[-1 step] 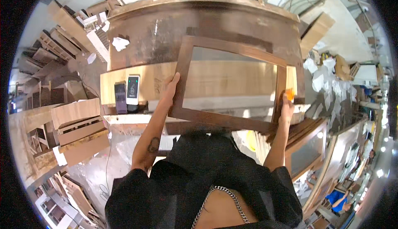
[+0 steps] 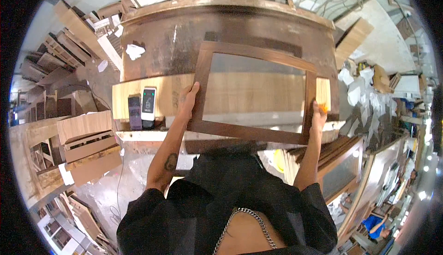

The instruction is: The person wipes the glass of wooden frames with a cloth, handles the frames one at a time from a stack, and places them onto a new stack.

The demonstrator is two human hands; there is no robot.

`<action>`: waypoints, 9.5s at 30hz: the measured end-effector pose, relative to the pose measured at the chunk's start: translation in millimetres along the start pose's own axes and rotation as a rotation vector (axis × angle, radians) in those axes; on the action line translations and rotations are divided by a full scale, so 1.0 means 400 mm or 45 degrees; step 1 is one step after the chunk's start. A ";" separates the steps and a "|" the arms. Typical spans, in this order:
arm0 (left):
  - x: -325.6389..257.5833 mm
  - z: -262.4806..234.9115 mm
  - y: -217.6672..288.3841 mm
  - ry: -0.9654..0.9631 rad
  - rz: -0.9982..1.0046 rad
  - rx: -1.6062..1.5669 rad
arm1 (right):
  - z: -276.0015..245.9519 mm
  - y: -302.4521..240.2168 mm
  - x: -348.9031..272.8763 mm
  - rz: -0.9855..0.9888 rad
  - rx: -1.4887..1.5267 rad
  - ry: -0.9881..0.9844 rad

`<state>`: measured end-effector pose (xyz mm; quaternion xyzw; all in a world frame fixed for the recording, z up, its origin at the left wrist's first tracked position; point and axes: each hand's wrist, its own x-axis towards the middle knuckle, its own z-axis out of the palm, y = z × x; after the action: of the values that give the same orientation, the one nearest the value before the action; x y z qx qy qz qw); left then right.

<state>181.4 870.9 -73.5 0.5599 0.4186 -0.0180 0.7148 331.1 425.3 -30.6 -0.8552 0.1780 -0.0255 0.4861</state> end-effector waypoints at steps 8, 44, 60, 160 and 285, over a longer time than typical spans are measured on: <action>0.443 -0.020 0.124 0.396 0.365 0.477 | 0.502 -0.138 0.450 -0.232 -0.470 -0.187; 0.747 0.054 0.121 0.830 0.790 1.704 | 0.798 -0.045 0.598 -1.020 -0.789 -0.188; 0.762 0.046 0.112 0.843 0.947 1.671 | 0.798 -0.042 0.598 -1.061 -0.742 -0.182; 0.709 0.060 0.149 0.839 0.663 1.777 | 0.795 -0.117 0.549 -0.954 -0.613 -0.196; -0.644 -0.473 -2.554 -2.737 0.745 2.660 | 1.109 1.808 -2.510 2.484 0.899 2.353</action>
<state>-600.4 530.6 -720.7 0.5805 -0.6038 -0.5436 -0.0536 -713.9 785.0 -741.9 0.1068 0.9343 -0.2729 0.2027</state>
